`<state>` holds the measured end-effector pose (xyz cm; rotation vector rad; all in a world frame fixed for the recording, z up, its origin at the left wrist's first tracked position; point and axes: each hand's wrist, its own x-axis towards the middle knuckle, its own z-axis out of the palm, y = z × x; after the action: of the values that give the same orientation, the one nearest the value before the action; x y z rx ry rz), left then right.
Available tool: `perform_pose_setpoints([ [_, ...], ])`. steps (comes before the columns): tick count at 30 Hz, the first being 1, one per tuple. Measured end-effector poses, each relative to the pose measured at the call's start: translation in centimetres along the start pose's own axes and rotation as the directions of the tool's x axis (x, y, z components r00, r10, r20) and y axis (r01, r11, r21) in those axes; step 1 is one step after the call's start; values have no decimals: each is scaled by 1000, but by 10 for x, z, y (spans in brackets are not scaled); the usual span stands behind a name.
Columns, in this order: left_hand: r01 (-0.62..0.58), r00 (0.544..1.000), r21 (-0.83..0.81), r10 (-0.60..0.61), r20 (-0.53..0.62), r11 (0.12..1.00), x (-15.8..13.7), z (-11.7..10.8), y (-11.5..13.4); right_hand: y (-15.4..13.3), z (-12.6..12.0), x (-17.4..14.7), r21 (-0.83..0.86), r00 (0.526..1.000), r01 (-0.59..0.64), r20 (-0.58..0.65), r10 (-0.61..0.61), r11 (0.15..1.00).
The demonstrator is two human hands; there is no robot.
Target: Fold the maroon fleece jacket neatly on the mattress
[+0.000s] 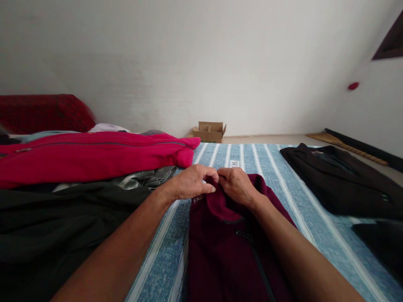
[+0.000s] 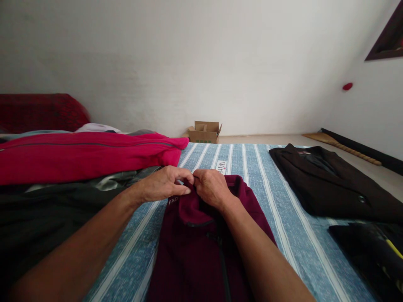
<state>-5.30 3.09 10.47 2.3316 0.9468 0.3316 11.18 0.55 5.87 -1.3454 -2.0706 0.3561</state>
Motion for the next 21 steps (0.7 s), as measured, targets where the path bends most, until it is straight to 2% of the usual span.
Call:
perform_pose_setpoints([
  [3, -13, 1000, -55, 11, -25, 998, 0, 2, 0, 0, 1, 1, -38, 1000, -22, -5, 21, 999],
  [8, -25, 996, -247, 3, -90, 969, 7, 14, -10, 1, -7, 2, 28, 998, -41, -43, 42, 999],
  [11, 20, 989, -349, -71, -133, 937, 13, 24, -22, 7, -23, 2, 72, 987, -95, -121, 104, 993],
  [16, 114, 955, -386, -208, -210, 915, 14, 32, -30, 20, -57, -1, 25, 967, -189, -172, 191, 982],
  [18, 127, 947, -347, -218, -238, 929, 13, 33, -27, 19, -67, -4, 45, 976, -203, -67, 206, 978],
  [20, 125, 948, -249, -190, -255, 960, 11, 33, -25, 11, -73, -8, 90, 974, -197, 133, 184, 976],
  [21, 116, 951, -200, -167, -261, 973, 11, 34, -24, 7, -75, -9, 107, 956, -199, 241, 169, 974],
])
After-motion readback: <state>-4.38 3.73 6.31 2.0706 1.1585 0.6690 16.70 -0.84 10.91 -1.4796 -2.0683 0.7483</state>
